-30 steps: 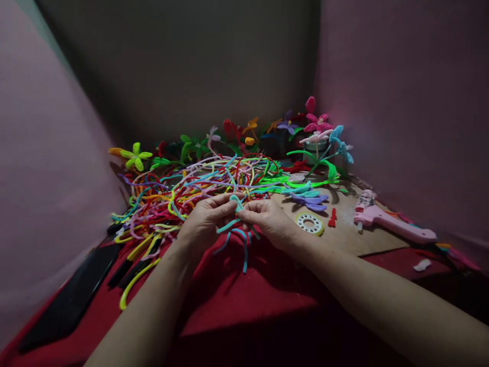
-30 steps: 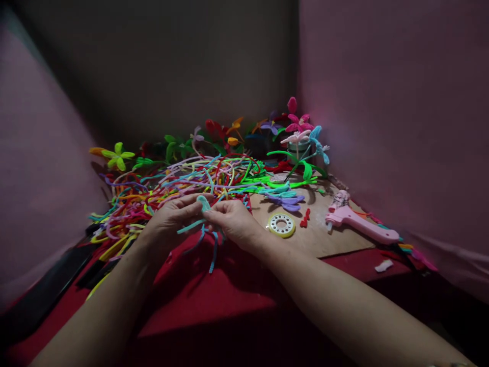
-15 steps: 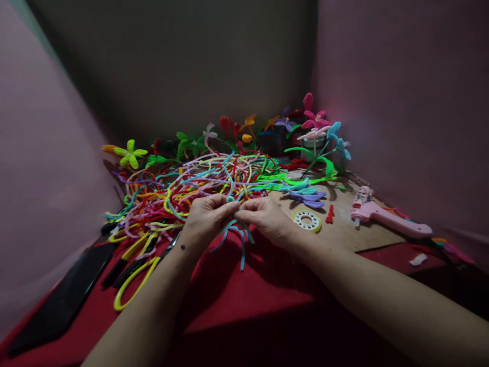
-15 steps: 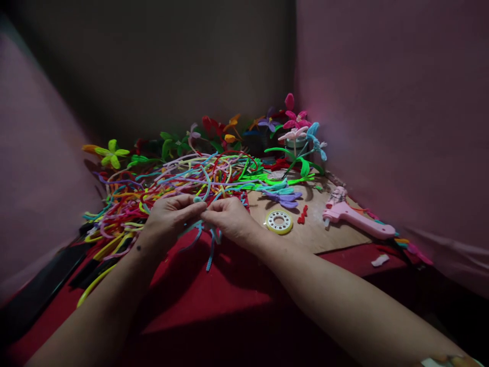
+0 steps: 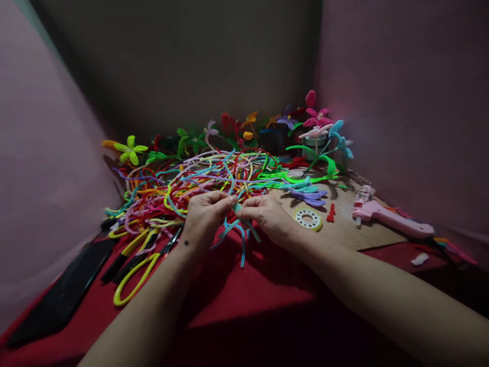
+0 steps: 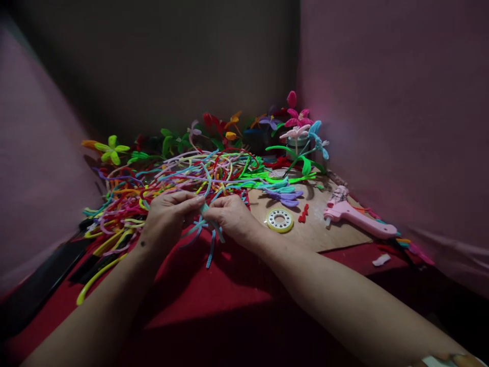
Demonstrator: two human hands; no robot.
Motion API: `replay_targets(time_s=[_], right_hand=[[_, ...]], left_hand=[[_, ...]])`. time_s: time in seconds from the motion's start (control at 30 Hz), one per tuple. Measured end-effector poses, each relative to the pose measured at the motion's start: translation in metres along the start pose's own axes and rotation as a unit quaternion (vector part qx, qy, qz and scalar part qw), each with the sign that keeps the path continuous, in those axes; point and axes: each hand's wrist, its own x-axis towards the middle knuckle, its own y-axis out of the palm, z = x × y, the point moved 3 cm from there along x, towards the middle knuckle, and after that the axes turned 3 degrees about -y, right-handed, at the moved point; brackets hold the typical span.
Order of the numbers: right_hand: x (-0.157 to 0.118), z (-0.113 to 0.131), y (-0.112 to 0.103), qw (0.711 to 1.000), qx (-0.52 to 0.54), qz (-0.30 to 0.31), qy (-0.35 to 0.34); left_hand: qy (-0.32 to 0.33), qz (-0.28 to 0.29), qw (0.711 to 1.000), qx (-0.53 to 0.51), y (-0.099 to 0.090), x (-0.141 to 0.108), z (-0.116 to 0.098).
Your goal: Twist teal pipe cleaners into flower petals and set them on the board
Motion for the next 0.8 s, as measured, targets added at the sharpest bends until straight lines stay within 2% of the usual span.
replay_targets(time_s=[0.1, 0.27, 0.37, 0.57, 0.63, 0.73, 0.8], right_hand=[[0.0013, 0.0008, -0.0006, 1.0, 0.001, 0.005, -0.01], [0.0018, 0.0025, -0.0015, 1.0, -0.008, 0.01, -0.006], [0.0007, 0.004, 0.0, 1.0, -0.001, 0.022, -0.004], [-0.0019, 0.0041, 0.001, 1.0, -0.001, 0.014, 0.018], [-0.0013, 0.0033, 0.0004, 1.0, 0.0, 0.01, 0.014], [0.0005, 0.002, -0.0005, 1.0, 0.015, 0.017, 0.002], [0.0013, 0.0014, -0.0005, 0.999, 0.043, 0.031, 0.005]], left_hand=[[-0.061, 0.087, 0.989, -0.105, -0.0003, 0.0043, 0.0062], [-0.044, 0.132, 0.983, -0.12, -0.0046, 0.0074, 0.0066], [-0.041, 0.129, 0.985, -0.103, -0.0049, 0.0058, 0.0049], [-0.008, 0.051, 0.998, -0.034, -0.0055, 0.0039, 0.0002], [-0.022, 0.074, 0.996, -0.054, -0.0045, 0.0045, 0.0022], [-0.076, 0.126, 0.984, -0.103, -0.0033, 0.0053, 0.0079], [-0.093, 0.126, 0.981, -0.116, -0.0046, 0.0058, 0.0096]])
